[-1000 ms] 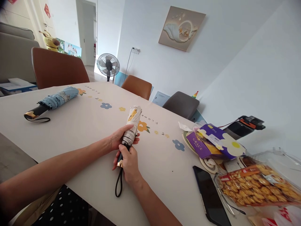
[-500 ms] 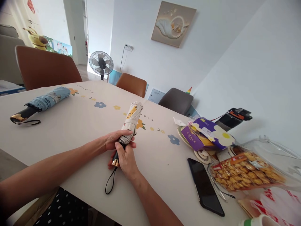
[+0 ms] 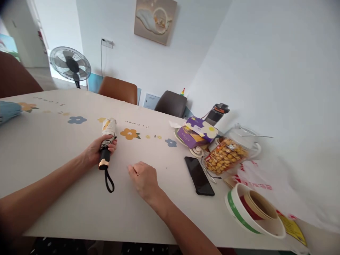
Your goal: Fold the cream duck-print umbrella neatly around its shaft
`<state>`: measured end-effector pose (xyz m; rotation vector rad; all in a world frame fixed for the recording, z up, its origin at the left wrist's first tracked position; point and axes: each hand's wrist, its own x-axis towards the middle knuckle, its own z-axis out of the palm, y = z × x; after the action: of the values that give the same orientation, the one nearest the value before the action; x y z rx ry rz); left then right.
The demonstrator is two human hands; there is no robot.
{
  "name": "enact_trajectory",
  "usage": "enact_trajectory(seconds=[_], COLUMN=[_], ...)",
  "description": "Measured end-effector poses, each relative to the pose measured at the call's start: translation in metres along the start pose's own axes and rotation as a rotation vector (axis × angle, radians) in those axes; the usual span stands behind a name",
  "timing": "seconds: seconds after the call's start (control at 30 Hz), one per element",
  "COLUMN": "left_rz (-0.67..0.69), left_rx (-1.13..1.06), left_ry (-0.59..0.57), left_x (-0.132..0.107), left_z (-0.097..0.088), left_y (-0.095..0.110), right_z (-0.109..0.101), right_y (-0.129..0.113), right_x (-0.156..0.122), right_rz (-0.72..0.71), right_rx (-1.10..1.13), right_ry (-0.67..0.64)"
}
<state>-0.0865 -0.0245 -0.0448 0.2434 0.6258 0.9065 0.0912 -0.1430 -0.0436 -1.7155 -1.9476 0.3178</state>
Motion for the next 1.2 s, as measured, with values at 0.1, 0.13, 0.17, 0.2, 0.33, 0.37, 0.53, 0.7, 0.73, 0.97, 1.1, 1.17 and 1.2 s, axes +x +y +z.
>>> enact_trajectory(seconds=[0.1, 0.13, 0.17, 0.2, 0.33, 0.37, 0.53, 0.7, 0.73, 0.97, 1.1, 1.17, 1.2], left_rz=[0.007, 0.005, -0.004, -0.016, -0.05, -0.048, -0.034, -0.029, -0.029, -0.036, -0.037, -0.039, -0.042], left_rx=[0.056, 0.071, 0.076, 0.072, 0.002, -0.011, -0.007, 0.005, 0.007, 0.007, 0.004, 0.004, 0.002], left_ry=[-0.043, -0.059, -0.071, -0.081, -0.106, -0.109, -0.137, -0.126, -0.124, -0.116, -0.105, -0.095, -0.092], left_x=[0.003, 0.003, 0.004, 0.005, 0.009, 0.009, 0.01, 0.008, 0.008, 0.008, 0.007, 0.006, 0.005], left_z=[-0.003, -0.003, -0.004, -0.004, -0.006, -0.006, -0.006, -0.004, -0.004, -0.005, -0.004, -0.003, -0.002], left_y=[-0.001, -0.002, -0.003, -0.003, -0.004, -0.004, -0.004, -0.005, -0.005, -0.005, -0.004, -0.004, -0.004], right_z=[-0.029, -0.044, -0.06, -0.077, -0.124, -0.129, -0.125, -0.123, -0.123, -0.124, -0.124, -0.124, -0.124], right_y=[0.037, 0.052, 0.068, 0.085, 0.138, 0.147, 0.167, 0.176, 0.178, 0.18, 0.181, 0.183, 0.185], right_x=[-0.012, -0.016, -0.019, -0.022, -0.04, -0.044, -0.055, -0.047, -0.046, -0.041, -0.044, -0.05, -0.054], right_rz=[0.054, 0.083, 0.147, 0.239, 0.67, 0.73, 0.78, 0.748, 0.743, 0.802, 0.782, 0.76, 0.755], right_rx=[-0.057, -0.083, -0.131, -0.192, -0.447, -0.475, -0.432, -0.393, -0.381, -0.31, -0.28, -0.247, -0.233], right_ry=[0.141, 0.194, 0.247, 0.294, 0.198, 0.146, 0.029, 0.044, 0.042, 0.057, 0.054, 0.043, 0.034])
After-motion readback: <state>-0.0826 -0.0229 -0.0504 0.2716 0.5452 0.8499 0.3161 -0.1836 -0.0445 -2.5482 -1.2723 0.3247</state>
